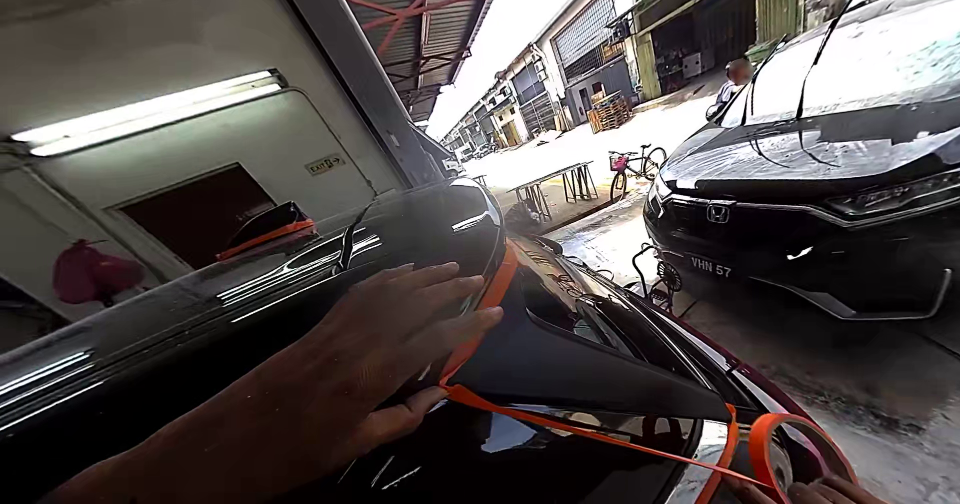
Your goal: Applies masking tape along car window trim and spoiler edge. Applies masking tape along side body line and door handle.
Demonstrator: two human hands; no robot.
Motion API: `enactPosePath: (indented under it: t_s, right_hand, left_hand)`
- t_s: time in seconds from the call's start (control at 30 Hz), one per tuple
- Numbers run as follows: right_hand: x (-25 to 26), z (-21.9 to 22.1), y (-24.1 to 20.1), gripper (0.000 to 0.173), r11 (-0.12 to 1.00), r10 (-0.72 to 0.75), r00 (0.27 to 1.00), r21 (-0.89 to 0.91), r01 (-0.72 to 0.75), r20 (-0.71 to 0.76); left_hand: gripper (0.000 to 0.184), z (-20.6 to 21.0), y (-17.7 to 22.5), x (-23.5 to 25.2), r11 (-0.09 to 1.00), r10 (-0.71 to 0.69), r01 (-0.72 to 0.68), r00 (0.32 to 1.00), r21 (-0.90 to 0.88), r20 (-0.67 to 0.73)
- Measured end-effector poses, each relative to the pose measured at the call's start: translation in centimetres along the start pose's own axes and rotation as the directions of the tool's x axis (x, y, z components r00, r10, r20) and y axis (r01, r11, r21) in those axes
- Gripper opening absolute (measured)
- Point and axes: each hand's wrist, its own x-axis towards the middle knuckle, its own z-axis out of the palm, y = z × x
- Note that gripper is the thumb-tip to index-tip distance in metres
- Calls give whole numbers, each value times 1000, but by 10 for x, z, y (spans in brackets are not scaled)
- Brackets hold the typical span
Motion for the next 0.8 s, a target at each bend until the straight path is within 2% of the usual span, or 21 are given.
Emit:
enactPosePath:
  t_s: [0.3, 0.47, 0.8]
  right_hand:
    - [22, 14, 17, 53, 999, 20, 999, -36, -18, 46]
    - [28, 18, 19, 54, 998, 60, 998, -36, -60, 20]
    - [31, 22, 18, 56, 996, 85, 996, -22, -85, 16]
  left_hand:
    - [63, 6, 3, -9, 990, -133, 132, 991, -38, -16]
    - [61, 9, 7, -15, 983, -181, 180, 983, -32, -16]
    - [63, 11, 8, -20, 980, -199, 199, 980, -20, -29]
